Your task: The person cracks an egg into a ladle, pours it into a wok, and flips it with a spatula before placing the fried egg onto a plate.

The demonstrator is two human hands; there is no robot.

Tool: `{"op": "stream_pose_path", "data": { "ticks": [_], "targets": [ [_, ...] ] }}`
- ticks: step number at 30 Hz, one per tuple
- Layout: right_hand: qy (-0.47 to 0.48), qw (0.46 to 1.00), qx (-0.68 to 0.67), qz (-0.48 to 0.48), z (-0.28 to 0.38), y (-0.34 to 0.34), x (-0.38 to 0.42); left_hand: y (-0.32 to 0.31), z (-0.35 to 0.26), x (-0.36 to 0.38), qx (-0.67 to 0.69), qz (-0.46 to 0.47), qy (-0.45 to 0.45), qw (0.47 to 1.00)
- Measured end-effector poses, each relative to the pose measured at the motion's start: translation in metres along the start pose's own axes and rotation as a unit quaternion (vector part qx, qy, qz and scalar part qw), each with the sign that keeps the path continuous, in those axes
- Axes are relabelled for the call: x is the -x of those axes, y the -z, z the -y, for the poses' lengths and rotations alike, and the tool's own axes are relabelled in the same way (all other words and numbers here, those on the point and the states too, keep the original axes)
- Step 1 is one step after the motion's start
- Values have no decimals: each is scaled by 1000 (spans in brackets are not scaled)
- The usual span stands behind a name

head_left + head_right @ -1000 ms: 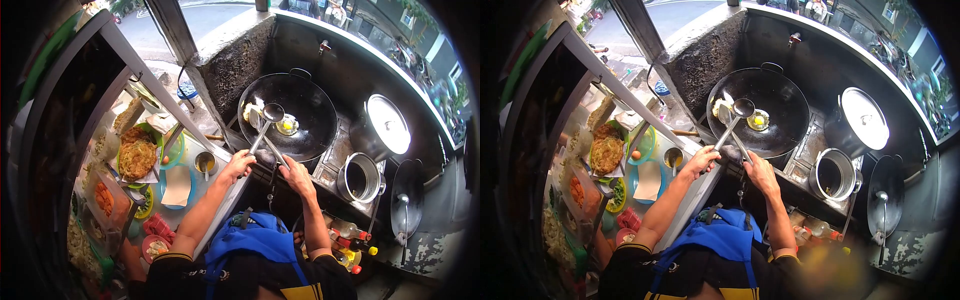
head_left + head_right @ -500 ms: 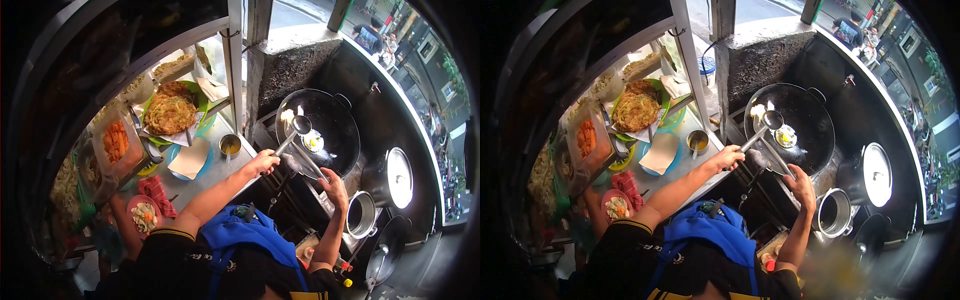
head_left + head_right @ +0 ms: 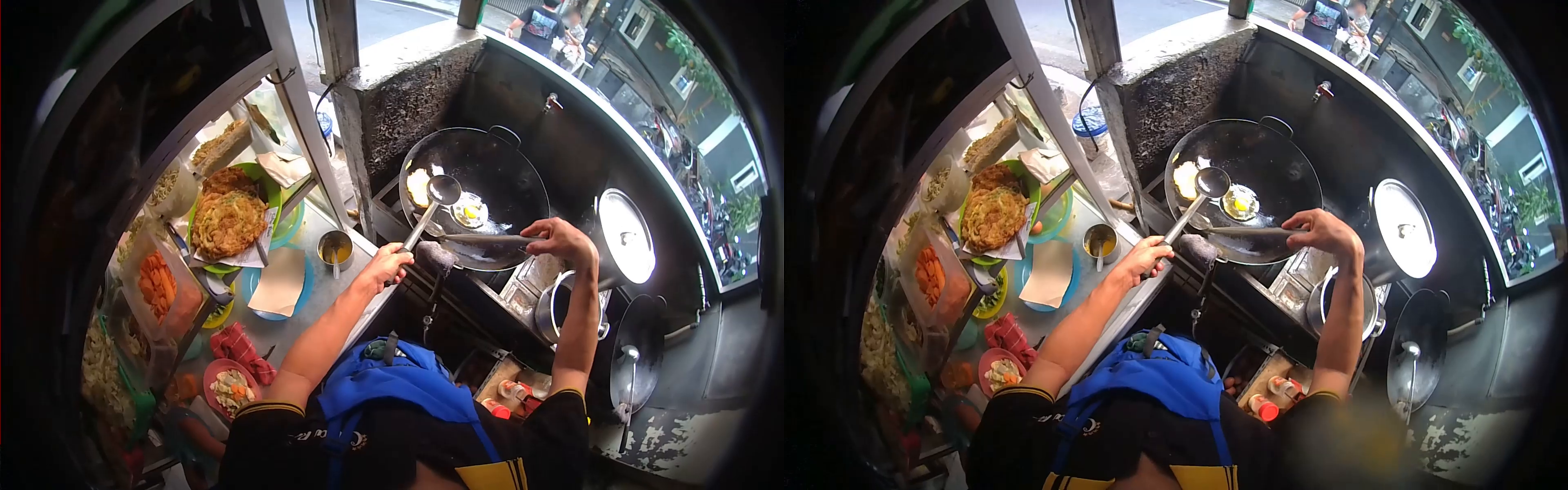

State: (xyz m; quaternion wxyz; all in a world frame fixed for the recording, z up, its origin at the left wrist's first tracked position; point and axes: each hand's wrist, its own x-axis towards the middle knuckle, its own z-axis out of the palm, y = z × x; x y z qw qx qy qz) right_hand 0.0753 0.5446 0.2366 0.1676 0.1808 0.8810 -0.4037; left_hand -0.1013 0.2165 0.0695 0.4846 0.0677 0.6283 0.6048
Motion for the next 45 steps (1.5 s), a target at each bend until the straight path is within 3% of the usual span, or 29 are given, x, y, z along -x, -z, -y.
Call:
{"op": "stream_pose_path", "data": {
  "ticks": [16, 18, 22, 26, 29, 32, 35, 36, 38, 40, 42, 45],
  "targets": [
    [22, 997, 34, -63, -37, -19, -36, 4, -5, -1, 1, 29, 6, 1000],
    [64, 988, 42, -133, -54, -36, -49, 3, -9, 5, -8, 29, -3, 1000],
    [51, 957, 71, -276, -88, -80, -83, -6, -26, 37, -99, -49, -130, 985],
    [46, 866, 213, -451, -109, -102, -104, -6, -27, 62, -185, -127, -228, 947],
    [-4, 831, 304, -466, -108, -85, -111, -9, -15, 70, -247, -158, -223, 930],
    [-23, 837, 308, -452, -99, -65, -110, -19, -4, 81, -262, -164, -223, 924],
    [6, 868, 233, -438, -84, -47, -102, -29, 8, 87, -281, -94, -193, 936],
    [20, 876, 219, -429, -79, -40, -100, -38, 5, 90, -311, -83, -244, 914],
    [57, 880, 223, -416, -84, -25, -107, -51, 0, 97, -301, -39, -182, 935],
    [58, 884, 231, -401, -70, -11, -108, -62, 5, 96, -319, -4, -185, 930],
    [24, 905, 229, -356, -55, 3, -108, -74, 15, 90, -356, 17, -251, 900],
    [-25, 915, 239, -324, -32, 12, -115, -102, 14, 84, -391, 49, -254, 883]
  ]
}}
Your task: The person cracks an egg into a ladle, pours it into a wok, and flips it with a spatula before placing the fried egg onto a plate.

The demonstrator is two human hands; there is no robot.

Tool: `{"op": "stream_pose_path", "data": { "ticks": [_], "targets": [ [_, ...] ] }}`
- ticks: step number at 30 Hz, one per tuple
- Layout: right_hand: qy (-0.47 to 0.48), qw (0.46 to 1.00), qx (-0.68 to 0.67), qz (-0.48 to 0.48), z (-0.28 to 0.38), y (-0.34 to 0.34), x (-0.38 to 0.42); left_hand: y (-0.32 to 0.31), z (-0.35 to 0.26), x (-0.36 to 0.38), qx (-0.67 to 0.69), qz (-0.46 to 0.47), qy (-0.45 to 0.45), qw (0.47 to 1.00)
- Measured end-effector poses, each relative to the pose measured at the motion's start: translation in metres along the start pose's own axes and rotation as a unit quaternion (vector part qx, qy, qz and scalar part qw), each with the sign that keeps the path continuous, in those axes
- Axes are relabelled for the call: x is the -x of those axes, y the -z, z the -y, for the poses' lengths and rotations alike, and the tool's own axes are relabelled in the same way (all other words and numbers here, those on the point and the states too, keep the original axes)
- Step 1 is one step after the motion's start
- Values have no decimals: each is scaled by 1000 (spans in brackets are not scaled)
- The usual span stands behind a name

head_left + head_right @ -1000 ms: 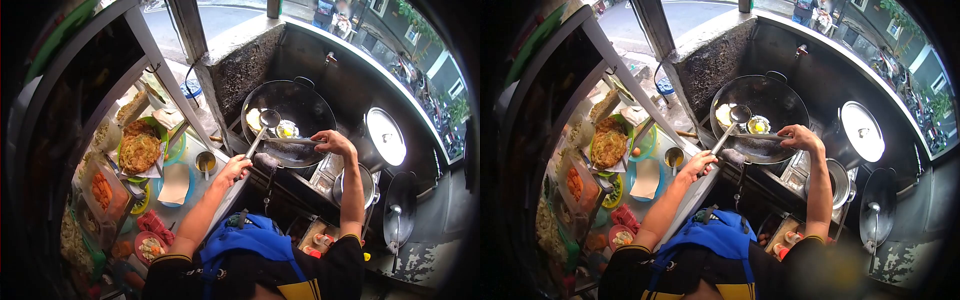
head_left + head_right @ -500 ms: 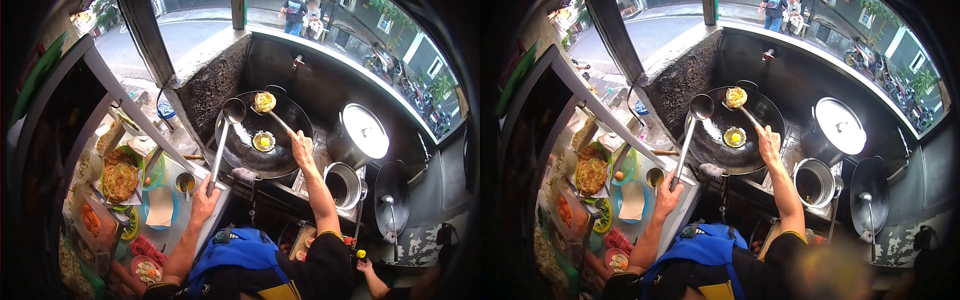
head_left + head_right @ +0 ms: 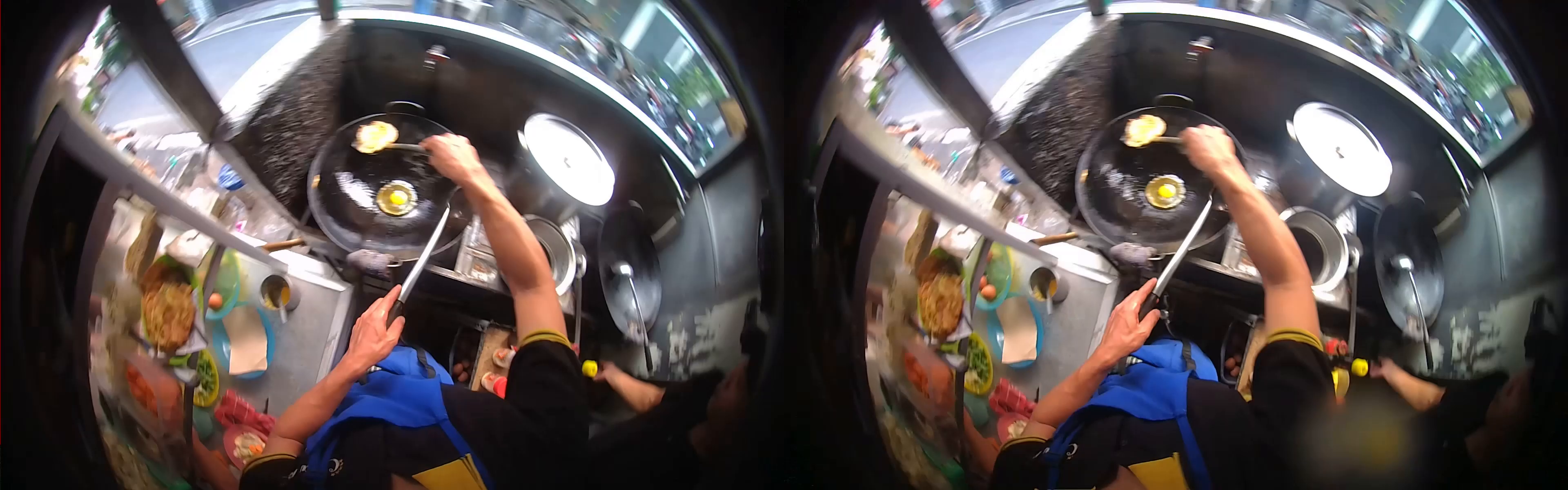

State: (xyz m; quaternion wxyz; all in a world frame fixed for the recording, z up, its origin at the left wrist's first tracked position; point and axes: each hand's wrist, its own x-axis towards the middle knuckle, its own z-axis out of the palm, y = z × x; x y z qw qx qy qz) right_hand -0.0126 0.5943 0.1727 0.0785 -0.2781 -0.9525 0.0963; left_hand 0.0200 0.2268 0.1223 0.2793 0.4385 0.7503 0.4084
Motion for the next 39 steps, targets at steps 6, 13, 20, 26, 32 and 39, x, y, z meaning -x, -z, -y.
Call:
{"op": "stream_pose_path", "data": {
  "ticks": [6, 13, 20, 26, 32, 39],
  "targets": [
    [-40, 996, 51, -62, 30, -9, 3, -60, -22, -34, -28, 55, -72, 995],
    [-49, 998, 9, -50, 31, -17, 12, -133, -28, -56, -52, 44, -95, 993],
    [-29, 999, 9, -28, 22, -26, 13, -146, -37, -52, -65, 48, -89, 993],
    [-46, 999, 13, -6, 25, -19, 17, -159, -38, -40, -38, 87, -73, 993],
    [2, 998, 19, -52, 15, -30, 14, -180, -27, -37, 65, 165, -75, 981],
    [8, 999, 43, -27, 22, -11, 9, -124, 7, -26, 100, 228, -97, 964]
  ]
}}
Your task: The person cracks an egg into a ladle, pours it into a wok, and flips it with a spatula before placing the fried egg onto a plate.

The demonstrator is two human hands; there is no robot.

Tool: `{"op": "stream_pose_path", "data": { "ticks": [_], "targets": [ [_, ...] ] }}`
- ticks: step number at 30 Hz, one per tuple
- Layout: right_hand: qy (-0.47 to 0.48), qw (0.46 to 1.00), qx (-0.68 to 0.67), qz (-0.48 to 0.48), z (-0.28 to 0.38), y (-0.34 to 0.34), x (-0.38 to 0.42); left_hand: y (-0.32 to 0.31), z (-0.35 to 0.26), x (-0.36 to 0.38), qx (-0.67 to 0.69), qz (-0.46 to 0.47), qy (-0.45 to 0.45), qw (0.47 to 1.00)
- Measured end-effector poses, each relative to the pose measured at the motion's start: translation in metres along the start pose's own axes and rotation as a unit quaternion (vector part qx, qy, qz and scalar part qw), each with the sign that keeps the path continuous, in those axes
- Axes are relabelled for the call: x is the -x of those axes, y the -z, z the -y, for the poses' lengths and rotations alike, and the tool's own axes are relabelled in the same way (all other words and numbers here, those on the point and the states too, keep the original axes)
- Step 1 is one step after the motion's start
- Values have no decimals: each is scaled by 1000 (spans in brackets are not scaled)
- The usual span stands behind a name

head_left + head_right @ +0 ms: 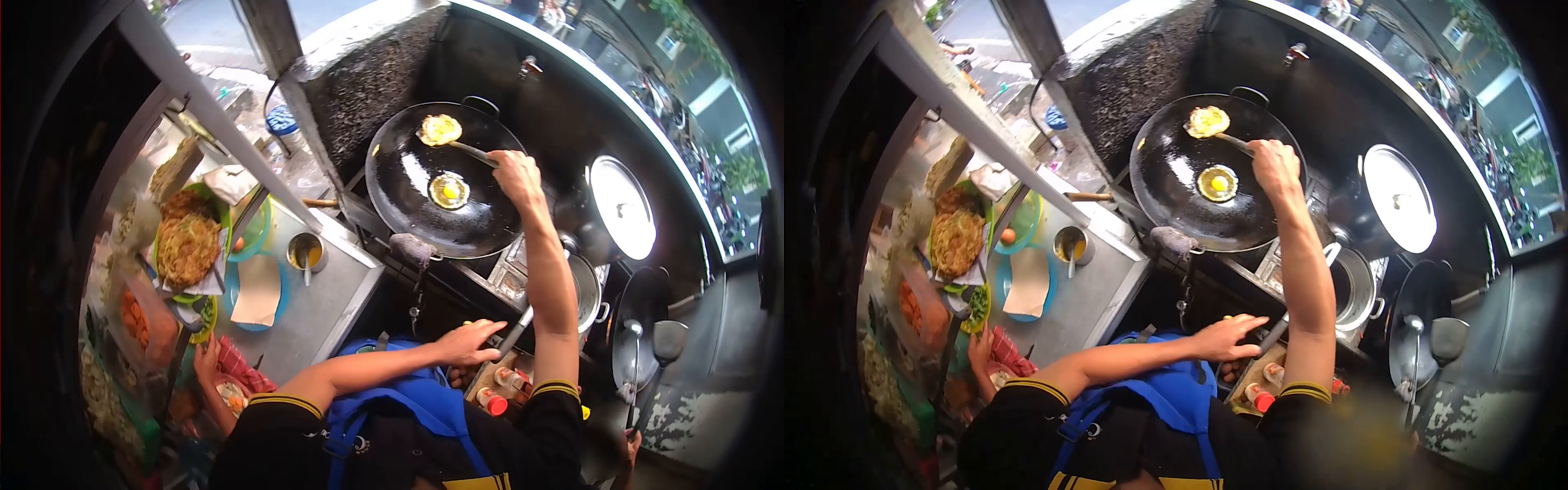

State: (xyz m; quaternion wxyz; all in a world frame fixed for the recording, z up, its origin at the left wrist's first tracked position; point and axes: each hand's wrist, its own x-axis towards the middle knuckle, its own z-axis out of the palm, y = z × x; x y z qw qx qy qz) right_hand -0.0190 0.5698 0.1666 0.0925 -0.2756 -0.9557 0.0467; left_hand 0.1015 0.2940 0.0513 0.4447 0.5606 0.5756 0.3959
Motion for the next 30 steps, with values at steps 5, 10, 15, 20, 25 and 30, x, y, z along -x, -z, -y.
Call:
{"op": "stream_pose_path", "data": {
  "ticks": [5, 10, 15, 20, 25, 30],
  "targets": [
    [16, 1000, -10, -15, -8, -24, 24, 47, 111, 82, -32, -9, 294, 955],
    [8, 995, -66, -75, -8, -52, 68, 25, 206, 87, -138, -227, 319, 910],
    [16, 995, -49, -82, 25, 2, 111, 19, 206, 59, -42, -160, 348, 923],
    [26, 992, -120, 10, 60, 86, 159, 14, 189, 57, -113, -200, 314, 921],
    [106, 987, -104, 57, 70, 121, 190, 4, 202, 50, -157, -220, 296, 916],
    [235, 960, -106, 109, 114, 132, 199, -6, 212, 46, -175, -235, 307, 906]
  ]
}}
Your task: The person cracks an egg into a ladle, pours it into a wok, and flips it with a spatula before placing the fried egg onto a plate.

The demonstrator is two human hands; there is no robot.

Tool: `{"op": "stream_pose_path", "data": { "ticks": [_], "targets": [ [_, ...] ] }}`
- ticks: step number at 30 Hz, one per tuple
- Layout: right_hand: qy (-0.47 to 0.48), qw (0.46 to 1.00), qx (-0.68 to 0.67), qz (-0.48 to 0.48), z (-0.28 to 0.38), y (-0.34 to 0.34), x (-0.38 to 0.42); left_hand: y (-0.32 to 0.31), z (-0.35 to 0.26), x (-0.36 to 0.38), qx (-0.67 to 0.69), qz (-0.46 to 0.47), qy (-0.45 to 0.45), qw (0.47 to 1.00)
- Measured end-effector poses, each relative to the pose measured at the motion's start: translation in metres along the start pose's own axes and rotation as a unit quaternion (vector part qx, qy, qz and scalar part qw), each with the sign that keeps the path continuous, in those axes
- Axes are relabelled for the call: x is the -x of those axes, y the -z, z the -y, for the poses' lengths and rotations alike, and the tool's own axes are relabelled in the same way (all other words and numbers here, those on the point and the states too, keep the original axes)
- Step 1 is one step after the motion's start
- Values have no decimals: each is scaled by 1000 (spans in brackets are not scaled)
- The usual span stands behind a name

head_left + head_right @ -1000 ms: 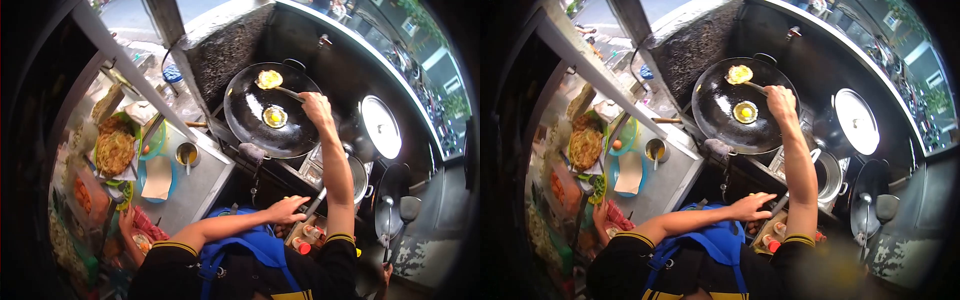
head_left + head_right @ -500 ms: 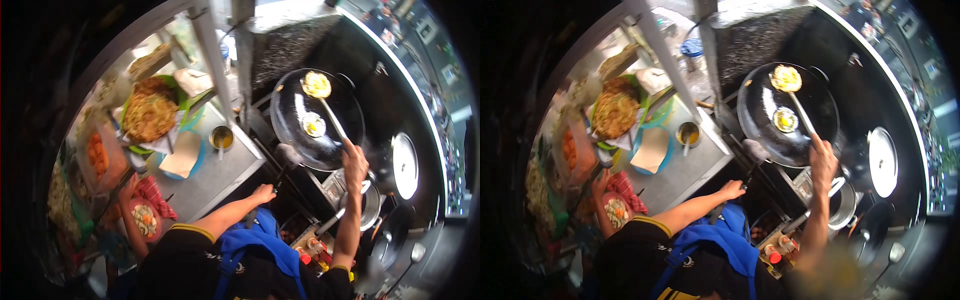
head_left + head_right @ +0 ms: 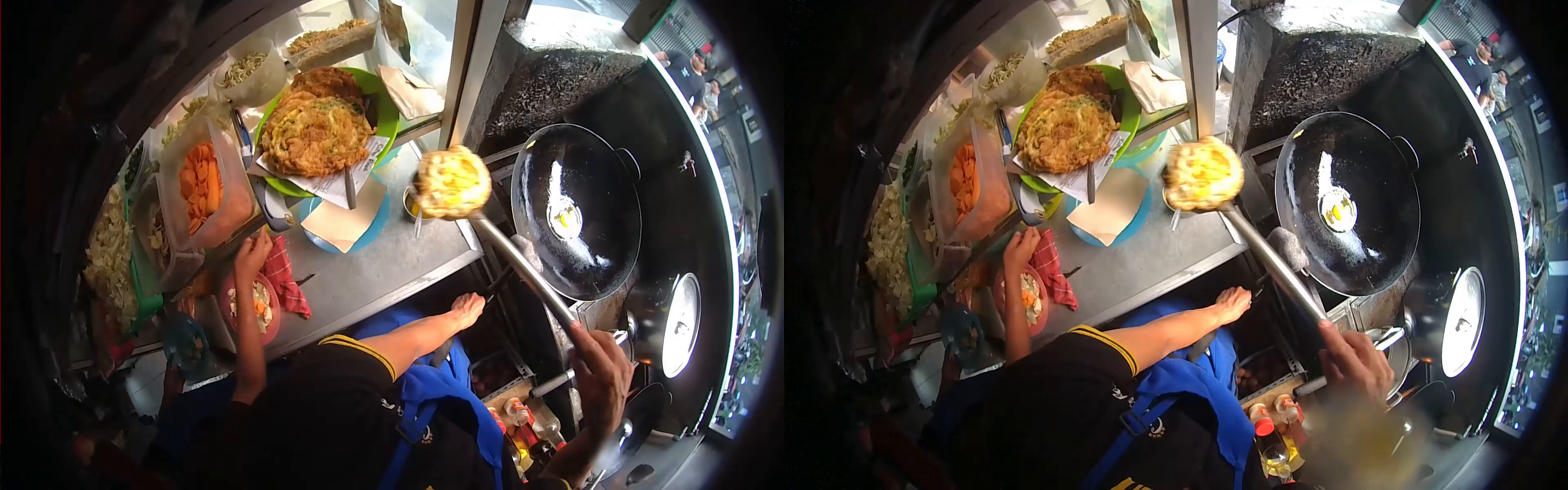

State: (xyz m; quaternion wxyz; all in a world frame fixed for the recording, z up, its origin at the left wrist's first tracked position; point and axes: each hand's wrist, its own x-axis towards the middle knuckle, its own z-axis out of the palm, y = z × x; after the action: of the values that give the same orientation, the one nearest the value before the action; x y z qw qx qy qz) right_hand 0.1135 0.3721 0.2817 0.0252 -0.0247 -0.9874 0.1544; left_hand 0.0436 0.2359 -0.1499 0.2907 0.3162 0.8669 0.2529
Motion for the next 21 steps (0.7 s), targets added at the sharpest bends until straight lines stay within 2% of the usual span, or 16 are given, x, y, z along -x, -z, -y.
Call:
{"op": "stream_pose_path", "data": {
  "ticks": [4, 5, 6, 12, 15, 16, 18, 20, 21],
  "targets": [
    [44, 998, -24, 32, 36, -12, -20, -4, -3, -4, 48, 7, 57, 997],
    [54, 997, -28, 42, 40, -17, -21, -8, 1, -1, 66, -29, 28, 997],
    [58, 997, -32, 47, 45, -20, -24, -12, 7, 0, 87, -26, 9, 996],
    [134, 989, -14, 64, 60, -57, -49, -10, 29, 3, 136, 26, -15, 990],
    [133, 982, -67, 116, 70, -86, -68, -27, 51, 0, 101, 83, -24, 991],
    [127, 979, -97, 123, 71, -99, -72, 68, 14, 45, 174, 89, -62, 979],
    [123, 974, -134, 133, 70, -123, -78, 53, 41, 53, 219, 18, -101, 970],
    [113, 974, -143, 135, 72, -138, -79, 78, 51, 72, 194, 53, -12, 980],
    [127, 974, -140, 125, 72, -144, -80, 119, 37, 98, 219, 50, 22, 974]
  ]
}}
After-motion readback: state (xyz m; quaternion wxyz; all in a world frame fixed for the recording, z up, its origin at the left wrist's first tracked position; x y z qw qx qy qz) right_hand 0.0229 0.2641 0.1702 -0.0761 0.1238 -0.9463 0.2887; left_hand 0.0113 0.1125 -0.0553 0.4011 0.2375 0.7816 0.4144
